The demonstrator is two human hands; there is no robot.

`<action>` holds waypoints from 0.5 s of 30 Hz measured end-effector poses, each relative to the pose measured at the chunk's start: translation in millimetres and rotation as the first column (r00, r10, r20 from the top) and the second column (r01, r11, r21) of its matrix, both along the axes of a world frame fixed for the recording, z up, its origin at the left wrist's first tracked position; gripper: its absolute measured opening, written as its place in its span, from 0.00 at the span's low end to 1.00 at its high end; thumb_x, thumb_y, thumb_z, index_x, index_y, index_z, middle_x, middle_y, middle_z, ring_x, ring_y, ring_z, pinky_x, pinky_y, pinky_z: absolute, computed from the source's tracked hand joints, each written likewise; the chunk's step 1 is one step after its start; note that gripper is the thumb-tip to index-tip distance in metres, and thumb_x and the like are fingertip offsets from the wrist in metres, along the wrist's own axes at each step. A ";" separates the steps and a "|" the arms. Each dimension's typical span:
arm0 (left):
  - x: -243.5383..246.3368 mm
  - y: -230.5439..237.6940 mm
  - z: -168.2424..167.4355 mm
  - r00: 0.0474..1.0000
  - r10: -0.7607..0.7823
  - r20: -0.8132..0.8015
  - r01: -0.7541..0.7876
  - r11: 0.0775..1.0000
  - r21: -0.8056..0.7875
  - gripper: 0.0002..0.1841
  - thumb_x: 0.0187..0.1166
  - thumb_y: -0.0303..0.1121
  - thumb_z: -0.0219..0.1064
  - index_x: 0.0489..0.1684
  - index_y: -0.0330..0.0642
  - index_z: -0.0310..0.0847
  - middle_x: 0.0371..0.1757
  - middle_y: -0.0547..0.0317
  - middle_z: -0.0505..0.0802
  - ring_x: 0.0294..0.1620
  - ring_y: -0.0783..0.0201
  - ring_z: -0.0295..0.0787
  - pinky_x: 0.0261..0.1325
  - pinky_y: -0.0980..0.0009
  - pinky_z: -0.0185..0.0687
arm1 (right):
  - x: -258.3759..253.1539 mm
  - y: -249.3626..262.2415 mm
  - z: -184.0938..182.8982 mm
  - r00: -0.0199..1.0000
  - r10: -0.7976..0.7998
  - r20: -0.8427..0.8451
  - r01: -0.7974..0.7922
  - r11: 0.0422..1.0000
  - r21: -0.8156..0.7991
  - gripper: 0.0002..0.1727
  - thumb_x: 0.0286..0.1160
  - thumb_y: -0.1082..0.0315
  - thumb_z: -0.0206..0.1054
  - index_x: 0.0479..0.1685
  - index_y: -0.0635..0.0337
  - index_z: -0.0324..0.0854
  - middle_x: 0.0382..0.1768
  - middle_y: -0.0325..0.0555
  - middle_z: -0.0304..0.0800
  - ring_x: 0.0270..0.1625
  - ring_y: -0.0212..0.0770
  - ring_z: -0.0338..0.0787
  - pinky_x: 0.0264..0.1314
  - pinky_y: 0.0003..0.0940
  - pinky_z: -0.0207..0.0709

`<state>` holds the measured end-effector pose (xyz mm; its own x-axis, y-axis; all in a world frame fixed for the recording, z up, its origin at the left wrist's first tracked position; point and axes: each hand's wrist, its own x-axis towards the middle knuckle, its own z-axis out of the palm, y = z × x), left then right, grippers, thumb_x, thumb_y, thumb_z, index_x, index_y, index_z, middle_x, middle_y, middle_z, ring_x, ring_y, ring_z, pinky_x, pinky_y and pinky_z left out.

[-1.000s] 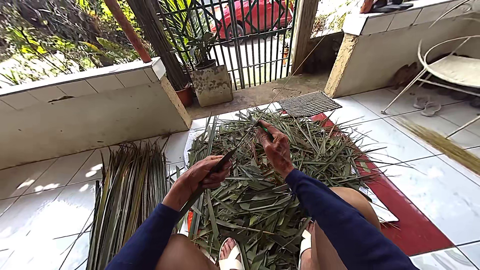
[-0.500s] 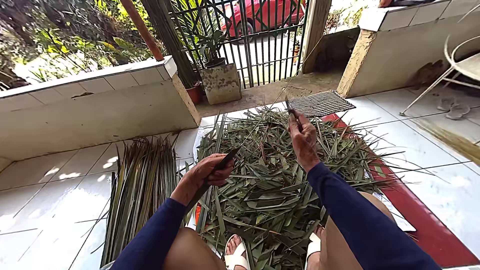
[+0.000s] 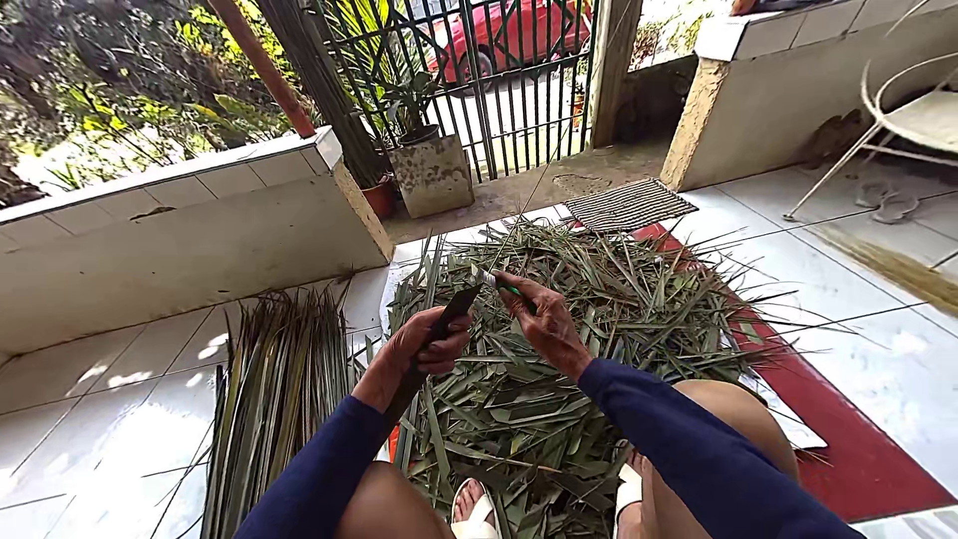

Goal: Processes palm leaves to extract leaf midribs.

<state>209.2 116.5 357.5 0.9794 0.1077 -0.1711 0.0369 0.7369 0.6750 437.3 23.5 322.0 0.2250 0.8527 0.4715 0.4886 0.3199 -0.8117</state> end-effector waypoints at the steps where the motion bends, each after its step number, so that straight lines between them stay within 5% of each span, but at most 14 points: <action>1: 0.1 0.7 -0.4 1.000 -0.006 0.005 0.006 1.000 -0.002 0.10 0.86 0.39 0.50 0.36 0.50 0.74 0.13 0.73 0.69 0.06 0.79 0.68 0.09 0.84 0.67 | 1.0 0.2 1.6 1.000 -0.024 0.014 0.024 1.000 0.007 0.19 0.89 0.50 0.60 0.75 0.29 0.84 0.62 0.28 0.93 0.58 0.29 0.91 0.61 0.43 0.85; 7: -1.6 1.7 0.3 1.000 -0.012 0.002 0.012 1.000 -0.009 0.10 0.86 0.41 0.52 0.37 0.49 0.74 0.14 0.72 0.71 0.07 0.78 0.70 0.09 0.83 0.69 | 3.5 5.3 7.4 0.998 -0.059 0.001 0.059 0.998 0.021 0.19 0.89 0.52 0.61 0.75 0.28 0.84 0.64 0.27 0.92 0.59 0.30 0.91 0.60 0.43 0.85; 10: -6.0 -0.2 -1.1 1.000 -0.014 -0.016 0.015 1.000 0.003 0.11 0.87 0.40 0.51 0.37 0.49 0.75 0.14 0.72 0.71 0.07 0.78 0.69 0.09 0.83 0.68 | 7.6 8.6 12.6 0.993 -0.110 -0.047 0.113 0.992 0.053 0.20 0.89 0.53 0.61 0.75 0.36 0.84 0.65 0.32 0.92 0.57 0.33 0.92 0.59 0.44 0.85; 15: -14.5 -6.8 -1.2 0.999 -0.009 -0.050 0.010 0.999 0.031 0.11 0.86 0.41 0.52 0.38 0.49 0.75 0.13 0.72 0.70 0.06 0.78 0.69 0.08 0.82 0.68 | 33.6 24.0 23.6 0.968 -0.157 -0.193 0.168 0.985 0.041 0.21 0.90 0.54 0.60 0.76 0.39 0.83 0.59 0.36 0.94 0.45 0.34 0.91 0.50 0.41 0.84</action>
